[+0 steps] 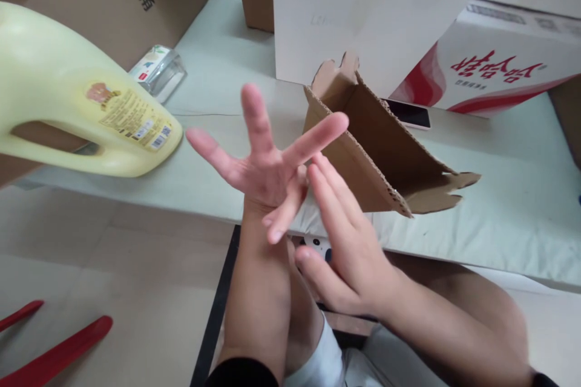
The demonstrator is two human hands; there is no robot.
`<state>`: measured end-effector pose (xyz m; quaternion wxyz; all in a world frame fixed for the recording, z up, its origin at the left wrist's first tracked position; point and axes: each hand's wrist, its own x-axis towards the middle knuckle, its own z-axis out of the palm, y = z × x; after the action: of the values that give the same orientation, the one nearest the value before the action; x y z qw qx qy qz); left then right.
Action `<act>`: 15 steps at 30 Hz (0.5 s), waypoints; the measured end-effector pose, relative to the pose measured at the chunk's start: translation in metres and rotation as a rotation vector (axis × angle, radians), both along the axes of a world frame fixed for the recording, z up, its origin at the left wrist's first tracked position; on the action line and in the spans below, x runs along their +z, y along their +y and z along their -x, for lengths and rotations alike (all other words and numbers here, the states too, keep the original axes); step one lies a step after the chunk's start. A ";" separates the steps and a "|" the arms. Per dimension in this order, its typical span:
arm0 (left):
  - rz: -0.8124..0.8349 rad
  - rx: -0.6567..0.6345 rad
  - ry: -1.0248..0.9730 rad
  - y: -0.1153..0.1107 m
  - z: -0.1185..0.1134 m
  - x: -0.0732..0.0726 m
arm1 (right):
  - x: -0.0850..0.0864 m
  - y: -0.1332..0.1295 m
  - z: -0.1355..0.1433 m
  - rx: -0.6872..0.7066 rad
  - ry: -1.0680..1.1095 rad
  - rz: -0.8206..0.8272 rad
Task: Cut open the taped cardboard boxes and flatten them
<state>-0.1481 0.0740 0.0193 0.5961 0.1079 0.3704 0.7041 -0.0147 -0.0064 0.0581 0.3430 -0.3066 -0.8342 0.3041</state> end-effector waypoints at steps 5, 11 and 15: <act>-0.022 -0.099 -0.070 0.003 0.023 -0.013 | -0.019 0.007 0.014 0.056 -0.022 -0.008; -0.109 -0.487 -0.017 0.016 0.061 -0.035 | -0.022 0.000 -0.017 0.141 -0.040 -0.053; -0.223 -0.189 0.004 0.016 0.046 -0.004 | -0.014 -0.008 -0.053 0.297 0.000 -0.055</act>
<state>-0.1937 0.0896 0.0150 0.6433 0.2094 0.2795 0.6813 0.0386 -0.0140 0.0441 0.3024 -0.1704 -0.8785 0.3282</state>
